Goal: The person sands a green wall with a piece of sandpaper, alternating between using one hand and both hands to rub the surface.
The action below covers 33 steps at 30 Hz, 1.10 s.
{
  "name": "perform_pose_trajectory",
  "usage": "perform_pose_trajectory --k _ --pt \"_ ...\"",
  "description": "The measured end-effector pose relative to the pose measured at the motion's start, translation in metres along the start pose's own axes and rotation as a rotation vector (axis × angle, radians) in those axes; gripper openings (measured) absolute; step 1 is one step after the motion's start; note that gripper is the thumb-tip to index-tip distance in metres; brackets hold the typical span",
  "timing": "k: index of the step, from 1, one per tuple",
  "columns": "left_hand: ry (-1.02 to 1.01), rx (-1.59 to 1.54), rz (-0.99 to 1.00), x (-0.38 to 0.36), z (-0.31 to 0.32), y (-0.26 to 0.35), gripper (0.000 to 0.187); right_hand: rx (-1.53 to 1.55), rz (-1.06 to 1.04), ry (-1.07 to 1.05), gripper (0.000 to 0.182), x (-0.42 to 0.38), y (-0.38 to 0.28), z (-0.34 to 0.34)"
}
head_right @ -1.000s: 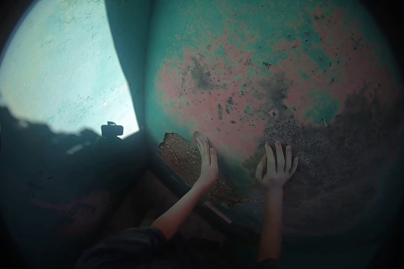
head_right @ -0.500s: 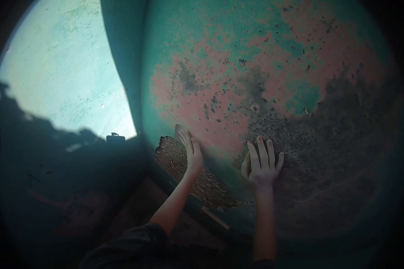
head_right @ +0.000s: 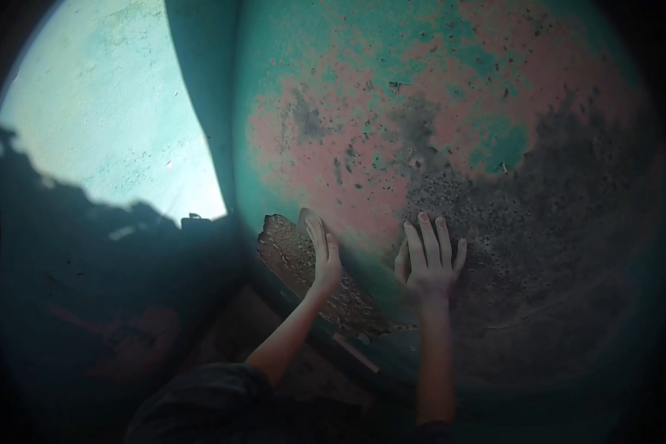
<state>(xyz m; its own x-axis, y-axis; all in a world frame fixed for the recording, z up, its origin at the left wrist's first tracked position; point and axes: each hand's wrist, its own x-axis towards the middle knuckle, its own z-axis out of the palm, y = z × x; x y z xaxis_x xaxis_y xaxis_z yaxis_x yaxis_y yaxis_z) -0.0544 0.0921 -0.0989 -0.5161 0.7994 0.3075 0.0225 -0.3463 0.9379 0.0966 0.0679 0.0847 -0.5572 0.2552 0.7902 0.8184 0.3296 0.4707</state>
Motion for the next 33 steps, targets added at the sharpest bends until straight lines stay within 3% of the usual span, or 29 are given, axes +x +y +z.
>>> perform_pose_trajectory --k 4,8,10,13,15,20,22,27,29,31,33 --pt "-0.112 -0.020 0.058 -0.040 0.025 0.008 0.064 0.011 -0.002 -0.036 0.035 0.000 0.001 -0.004" --pt "-0.054 0.027 0.047 0.025 -0.002 0.009 0.066 -0.006 -0.018 -0.026 0.034 0.001 0.003 0.000" --pt "0.071 0.038 -0.001 0.039 -0.005 0.007 0.067 -0.001 -0.019 0.007 0.033 0.001 0.001 0.000" --pt "-0.028 0.039 0.015 -0.041 0.037 0.006 0.069 0.031 -0.001 -0.006 0.033 0.001 0.000 -0.002" --pt "-0.197 0.048 0.013 -0.089 0.043 0.016 0.067 0.042 -0.016 -0.018 0.032 0.000 0.002 -0.005" --pt "-0.023 -0.024 0.005 0.006 0.010 0.016 0.065 0.066 -0.042 -0.020 0.032 -0.003 0.005 -0.003" --pt "0.142 -0.009 0.003 0.033 0.003 0.010 0.065 0.080 -0.029 -0.010 0.031 -0.002 0.003 -0.003" --pt "-0.048 0.017 0.003 -0.050 0.033 0.022 0.065 0.110 -0.030 -0.022 0.028 -0.001 0.004 -0.007" --pt "-0.101 -0.016 0.011 -0.035 0.026 0.023 0.065 0.134 -0.048 -0.031 0.027 -0.003 0.006 -0.007" --pt "0.035 -0.085 -0.101 0.017 0.002 0.025 0.065 0.135 -0.048 -0.022 0.026 -0.001 0.005 -0.007" --pt "0.073 -0.104 -0.089 0.032 -0.002 0.020 0.065 0.134 -0.039 -0.016 0.025 -0.001 0.005 -0.007"
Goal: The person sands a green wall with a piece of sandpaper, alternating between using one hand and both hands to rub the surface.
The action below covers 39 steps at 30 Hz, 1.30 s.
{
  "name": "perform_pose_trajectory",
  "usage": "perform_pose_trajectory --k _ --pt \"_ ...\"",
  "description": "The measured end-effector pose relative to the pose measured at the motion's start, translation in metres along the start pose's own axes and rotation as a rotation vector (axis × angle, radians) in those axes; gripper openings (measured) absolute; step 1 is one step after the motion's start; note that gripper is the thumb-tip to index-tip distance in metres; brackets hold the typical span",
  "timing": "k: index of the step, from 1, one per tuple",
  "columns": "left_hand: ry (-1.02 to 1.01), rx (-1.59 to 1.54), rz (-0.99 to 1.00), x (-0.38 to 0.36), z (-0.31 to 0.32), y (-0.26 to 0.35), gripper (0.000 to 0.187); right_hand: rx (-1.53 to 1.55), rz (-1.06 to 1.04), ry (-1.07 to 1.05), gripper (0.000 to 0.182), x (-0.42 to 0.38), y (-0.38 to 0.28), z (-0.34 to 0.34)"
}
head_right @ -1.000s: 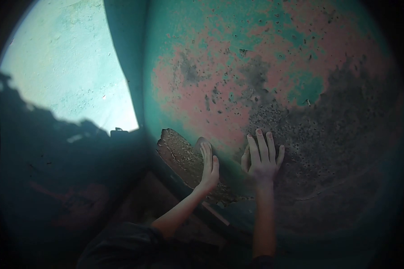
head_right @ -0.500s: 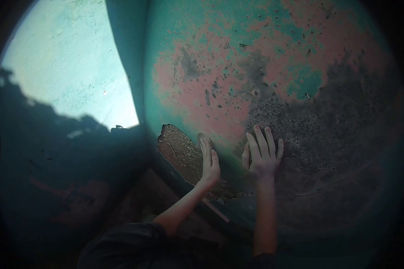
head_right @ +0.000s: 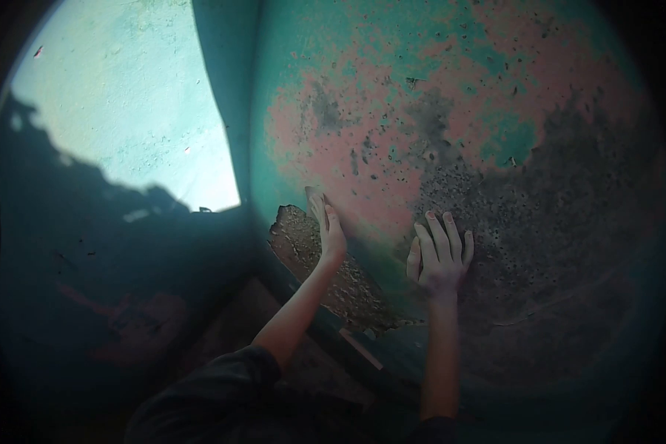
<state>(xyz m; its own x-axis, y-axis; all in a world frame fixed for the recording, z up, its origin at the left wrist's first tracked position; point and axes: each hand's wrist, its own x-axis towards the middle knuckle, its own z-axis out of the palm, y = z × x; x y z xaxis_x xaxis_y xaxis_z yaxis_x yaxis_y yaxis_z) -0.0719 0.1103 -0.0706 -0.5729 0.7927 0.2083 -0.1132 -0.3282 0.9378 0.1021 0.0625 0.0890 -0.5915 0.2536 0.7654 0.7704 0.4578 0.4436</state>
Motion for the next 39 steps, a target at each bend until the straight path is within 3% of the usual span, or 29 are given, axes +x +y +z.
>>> perform_pose_trajectory --k 2,4,7,10,13,17,22,33,39 --pt "0.041 -0.015 0.013 -0.016 0.002 -0.005 0.065 -0.001 0.004 0.007 0.025 0.001 -0.002 0.000" --pt "-0.168 0.009 0.013 -0.074 0.017 -0.014 0.067 0.003 -0.005 0.002 0.025 0.001 -0.003 -0.001" --pt "-0.170 -0.143 0.006 -0.075 0.016 -0.024 0.068 0.003 -0.018 -0.004 0.024 0.001 -0.002 0.000" --pt "-0.092 -0.084 -0.066 -0.019 -0.008 -0.014 0.067 -0.004 -0.030 -0.001 0.024 -0.002 0.001 0.000" --pt "-0.033 -0.051 -0.015 0.024 -0.024 -0.023 0.067 -0.017 -0.030 0.012 0.023 0.000 0.000 0.003" --pt "-0.213 0.076 0.057 -0.051 -0.001 -0.045 0.071 -0.021 -0.022 0.015 0.023 0.001 -0.003 0.002" --pt "-0.189 0.013 -0.013 -0.048 0.001 -0.030 0.070 -0.024 -0.039 -0.003 0.022 0.000 -0.001 0.001" --pt "-0.182 -0.031 0.051 -0.074 0.000 -0.011 0.064 -0.031 -0.035 -0.002 0.021 0.000 -0.002 0.004" --pt "0.023 0.107 0.052 -0.007 -0.015 -0.014 0.062 -0.037 -0.044 0.013 0.022 0.000 -0.002 0.006"
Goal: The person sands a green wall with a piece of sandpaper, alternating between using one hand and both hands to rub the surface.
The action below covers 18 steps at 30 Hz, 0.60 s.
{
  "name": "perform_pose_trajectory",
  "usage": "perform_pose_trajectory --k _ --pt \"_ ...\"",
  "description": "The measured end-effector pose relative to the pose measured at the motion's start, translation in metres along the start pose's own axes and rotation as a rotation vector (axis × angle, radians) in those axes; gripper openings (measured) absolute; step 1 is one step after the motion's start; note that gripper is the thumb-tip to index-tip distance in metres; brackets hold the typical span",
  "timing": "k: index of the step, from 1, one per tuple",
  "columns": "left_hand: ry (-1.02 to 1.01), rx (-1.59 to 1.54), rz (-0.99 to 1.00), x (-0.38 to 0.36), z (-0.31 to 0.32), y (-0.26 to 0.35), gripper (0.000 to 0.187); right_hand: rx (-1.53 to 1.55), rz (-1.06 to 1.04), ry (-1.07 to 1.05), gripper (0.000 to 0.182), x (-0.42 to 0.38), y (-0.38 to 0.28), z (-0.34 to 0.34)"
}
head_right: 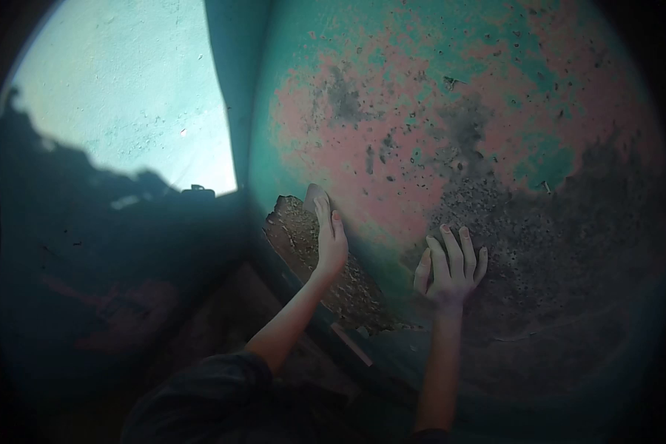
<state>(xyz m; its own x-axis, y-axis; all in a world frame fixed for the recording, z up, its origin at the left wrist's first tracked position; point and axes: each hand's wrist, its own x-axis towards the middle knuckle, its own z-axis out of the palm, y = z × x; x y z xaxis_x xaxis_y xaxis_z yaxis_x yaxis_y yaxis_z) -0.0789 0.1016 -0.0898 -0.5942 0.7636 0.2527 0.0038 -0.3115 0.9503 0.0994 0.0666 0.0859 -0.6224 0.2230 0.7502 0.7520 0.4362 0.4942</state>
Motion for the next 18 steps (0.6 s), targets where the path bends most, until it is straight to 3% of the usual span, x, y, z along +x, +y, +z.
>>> perform_pose_trajectory --k 3,6,12,18 --pt "-0.022 0.086 0.025 -0.020 0.005 -0.011 0.063 0.002 0.005 0.009 0.022 0.001 -0.001 0.001" --pt "-0.203 0.156 0.054 -0.053 0.011 -0.026 0.063 -0.007 0.003 -0.004 0.022 0.000 -0.001 0.000" --pt "-0.159 0.151 0.088 -0.026 -0.005 -0.022 0.064 -0.008 0.005 -0.001 0.021 0.000 0.000 0.002" --pt "-0.161 0.197 0.116 -0.043 0.007 -0.015 0.062 0.004 0.009 0.004 0.021 0.001 -0.001 0.001"
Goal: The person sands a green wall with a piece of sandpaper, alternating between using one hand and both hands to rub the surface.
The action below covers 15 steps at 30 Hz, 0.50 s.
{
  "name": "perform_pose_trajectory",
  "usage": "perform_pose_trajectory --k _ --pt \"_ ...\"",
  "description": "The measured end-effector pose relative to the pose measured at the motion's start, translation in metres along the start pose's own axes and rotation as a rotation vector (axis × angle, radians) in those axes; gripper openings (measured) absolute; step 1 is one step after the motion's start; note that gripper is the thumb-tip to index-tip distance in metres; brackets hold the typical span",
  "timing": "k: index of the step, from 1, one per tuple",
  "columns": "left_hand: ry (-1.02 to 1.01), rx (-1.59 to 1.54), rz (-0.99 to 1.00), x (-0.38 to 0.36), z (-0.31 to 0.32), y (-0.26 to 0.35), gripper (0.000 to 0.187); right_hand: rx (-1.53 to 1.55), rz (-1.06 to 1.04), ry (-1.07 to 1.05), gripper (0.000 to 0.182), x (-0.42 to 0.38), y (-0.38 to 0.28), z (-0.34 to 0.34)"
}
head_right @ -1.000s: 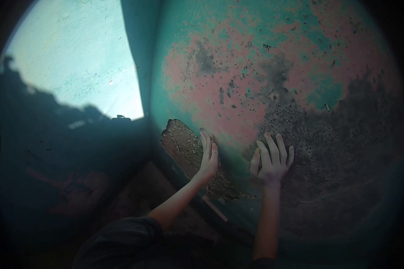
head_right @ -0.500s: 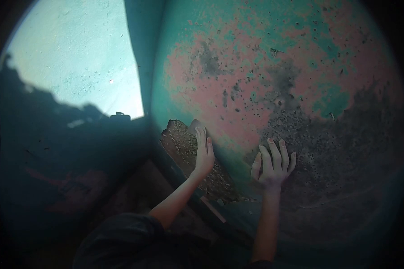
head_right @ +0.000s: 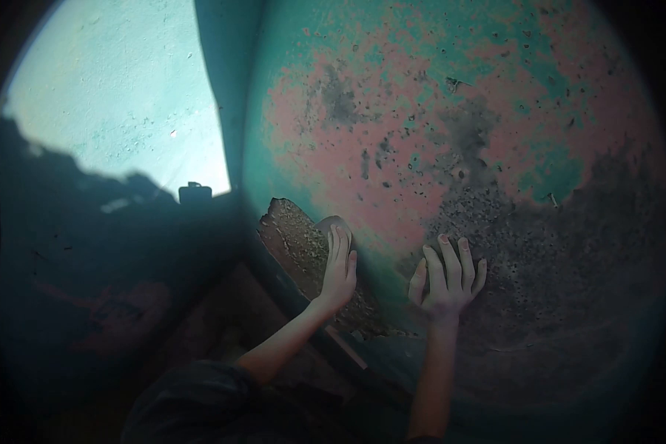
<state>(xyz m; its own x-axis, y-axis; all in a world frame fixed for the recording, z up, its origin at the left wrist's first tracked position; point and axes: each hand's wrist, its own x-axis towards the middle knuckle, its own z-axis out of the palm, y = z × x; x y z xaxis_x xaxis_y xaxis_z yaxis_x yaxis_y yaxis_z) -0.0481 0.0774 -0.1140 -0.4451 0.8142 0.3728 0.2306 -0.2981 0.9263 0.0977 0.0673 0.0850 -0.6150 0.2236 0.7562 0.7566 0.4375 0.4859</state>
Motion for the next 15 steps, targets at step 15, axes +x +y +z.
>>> perform_pose_trajectory --k 15 --pt "-0.085 0.050 -0.011 0.032 -0.027 -0.009 0.062 -0.016 0.008 -0.006 0.021 -0.002 -0.001 -0.001"
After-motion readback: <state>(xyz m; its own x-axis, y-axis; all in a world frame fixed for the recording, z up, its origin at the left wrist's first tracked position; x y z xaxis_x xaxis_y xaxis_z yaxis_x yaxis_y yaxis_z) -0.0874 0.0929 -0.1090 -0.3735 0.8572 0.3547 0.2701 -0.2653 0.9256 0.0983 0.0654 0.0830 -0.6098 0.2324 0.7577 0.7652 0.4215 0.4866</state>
